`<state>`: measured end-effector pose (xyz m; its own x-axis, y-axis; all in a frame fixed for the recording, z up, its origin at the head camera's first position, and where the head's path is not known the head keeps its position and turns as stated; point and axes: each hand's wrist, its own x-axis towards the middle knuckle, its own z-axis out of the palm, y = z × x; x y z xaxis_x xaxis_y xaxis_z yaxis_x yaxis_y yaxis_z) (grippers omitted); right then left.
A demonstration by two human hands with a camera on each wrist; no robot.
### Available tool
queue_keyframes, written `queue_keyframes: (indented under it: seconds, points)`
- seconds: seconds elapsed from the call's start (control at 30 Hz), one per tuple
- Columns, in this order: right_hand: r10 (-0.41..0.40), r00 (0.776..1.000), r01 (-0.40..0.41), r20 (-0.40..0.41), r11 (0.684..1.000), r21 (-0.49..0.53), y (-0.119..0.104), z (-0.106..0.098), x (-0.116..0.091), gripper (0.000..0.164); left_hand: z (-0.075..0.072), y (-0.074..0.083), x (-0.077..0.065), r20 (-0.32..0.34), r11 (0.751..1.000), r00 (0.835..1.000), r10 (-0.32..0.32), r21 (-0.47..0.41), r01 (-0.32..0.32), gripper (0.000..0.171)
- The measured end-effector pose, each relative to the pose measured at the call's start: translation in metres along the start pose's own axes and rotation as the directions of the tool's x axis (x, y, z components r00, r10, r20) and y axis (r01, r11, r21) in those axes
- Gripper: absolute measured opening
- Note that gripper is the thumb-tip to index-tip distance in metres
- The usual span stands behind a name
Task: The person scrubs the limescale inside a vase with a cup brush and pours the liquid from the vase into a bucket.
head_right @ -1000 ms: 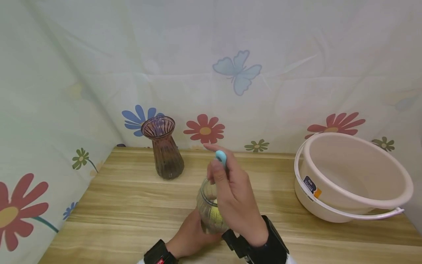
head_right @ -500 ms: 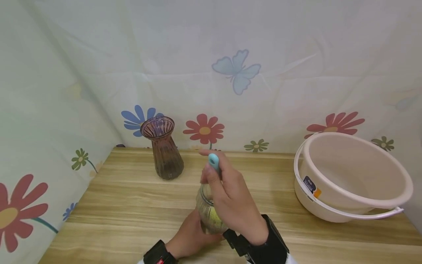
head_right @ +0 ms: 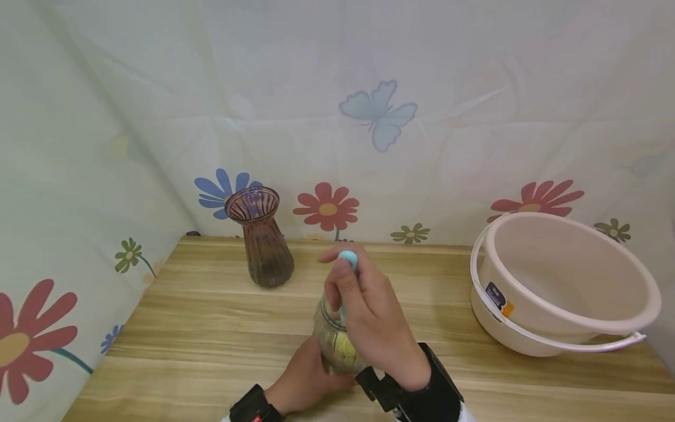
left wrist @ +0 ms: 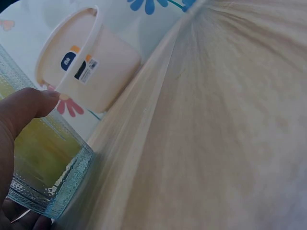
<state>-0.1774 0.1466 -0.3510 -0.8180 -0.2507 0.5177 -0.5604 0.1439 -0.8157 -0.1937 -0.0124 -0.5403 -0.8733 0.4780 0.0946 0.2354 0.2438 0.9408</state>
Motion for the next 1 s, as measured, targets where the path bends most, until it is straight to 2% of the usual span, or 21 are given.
queue_keyframes:
  seconds: [0.1,0.23,0.4,0.53,0.67,0.83,1.0]
  points:
    - [-0.005,1.000,0.005,-0.010,1.000,0.009,-0.0005,-0.0008,-0.0007,0.026,0.0002,0.0008,-0.0002,0.002,1.000,1.000,0.000,-0.004,0.000,0.104]
    - [-0.012,1.000,0.013,-0.022,0.997,0.075,-0.0009,-0.0016,-0.0001,0.022,0.0003,0.0020,-0.0004,0.002,1.000,1.000,0.004,0.001,-0.004,0.104]
    - [0.003,0.999,0.004,-0.047,0.991,0.135,-0.0038,-0.0044,-0.0008,0.026,0.0003,0.0028,-0.0005,-0.006,1.000,1.000,-0.009,0.029,0.009,0.106]
    - [-0.018,0.995,0.038,-0.099,0.977,0.209,-0.0040,-0.0076,-0.0010,0.030,0.0001,0.0037,-0.0003,-0.010,0.999,1.000,-0.011,0.035,0.011,0.105]
    - [-0.091,0.988,0.128,-0.126,0.937,0.324,-0.0024,-0.0093,-0.0009,0.033,0.0004,0.0041,-0.0004,-0.015,0.999,1.000,-0.006,0.034,0.006,0.104]
    - [-0.139,0.982,0.182,-0.127,0.877,0.445,-0.0027,-0.0094,-0.0005,0.033,0.0009,0.0051,-0.0003,-0.025,0.999,1.000,0.002,0.039,-0.001,0.105]
    - [-0.195,0.968,0.252,-0.160,0.768,0.588,0.0004,-0.0088,0.0018,0.034,0.0005,0.0055,-0.0002,-0.027,0.999,0.999,0.021,0.042,-0.020,0.105]
